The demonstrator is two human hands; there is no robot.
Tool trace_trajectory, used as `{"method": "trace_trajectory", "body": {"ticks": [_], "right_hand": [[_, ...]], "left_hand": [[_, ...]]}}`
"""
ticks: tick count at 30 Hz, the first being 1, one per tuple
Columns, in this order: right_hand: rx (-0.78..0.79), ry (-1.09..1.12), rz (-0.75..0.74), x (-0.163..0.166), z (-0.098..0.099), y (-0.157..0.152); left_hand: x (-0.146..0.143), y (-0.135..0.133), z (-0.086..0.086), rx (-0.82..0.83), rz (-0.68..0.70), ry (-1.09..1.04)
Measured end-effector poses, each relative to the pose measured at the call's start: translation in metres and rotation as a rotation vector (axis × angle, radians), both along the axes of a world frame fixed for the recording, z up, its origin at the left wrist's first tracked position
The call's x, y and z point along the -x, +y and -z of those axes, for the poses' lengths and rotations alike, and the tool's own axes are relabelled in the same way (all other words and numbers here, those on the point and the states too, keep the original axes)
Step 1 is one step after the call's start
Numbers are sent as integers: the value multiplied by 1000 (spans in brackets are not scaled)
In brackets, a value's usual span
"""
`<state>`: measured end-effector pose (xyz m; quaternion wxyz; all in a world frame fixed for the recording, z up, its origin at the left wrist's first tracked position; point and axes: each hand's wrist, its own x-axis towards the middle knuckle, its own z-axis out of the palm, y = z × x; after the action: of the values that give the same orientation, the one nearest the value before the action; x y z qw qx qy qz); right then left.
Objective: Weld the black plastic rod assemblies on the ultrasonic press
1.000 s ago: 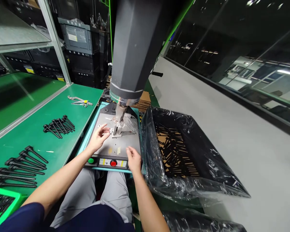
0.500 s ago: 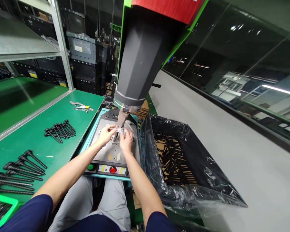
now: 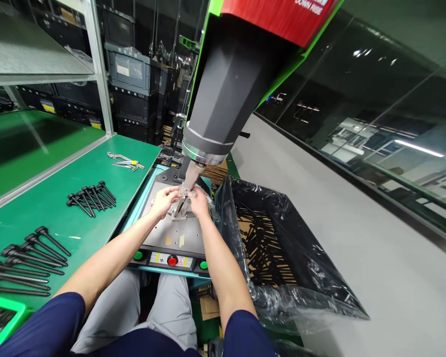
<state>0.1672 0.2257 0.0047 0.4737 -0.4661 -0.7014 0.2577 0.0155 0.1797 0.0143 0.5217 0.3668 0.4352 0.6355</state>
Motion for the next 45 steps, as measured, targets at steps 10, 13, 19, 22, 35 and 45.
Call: {"method": "trace_trajectory", "body": {"ticks": [10, 13, 19, 22, 35, 45], "right_hand": [[354, 487, -89, -19, 2, -100], [412, 604, -113, -19, -1, -121], [418, 595, -162, 4, -2, -131], [432, 548, -222, 31, 7, -136], [377, -247, -687, 206, 59, -178], [237, -665, -733, 334, 55, -197]], "left_hand": [[10, -21, 31, -5, -118, 190], [14, -38, 44, -1, -98, 223], [25, -115, 64, 158, -17, 97], [29, -168, 72, 238, 234, 11], [102, -278, 74, 290, -267, 272], [215, -414, 21, 660, -576, 1181]]}}
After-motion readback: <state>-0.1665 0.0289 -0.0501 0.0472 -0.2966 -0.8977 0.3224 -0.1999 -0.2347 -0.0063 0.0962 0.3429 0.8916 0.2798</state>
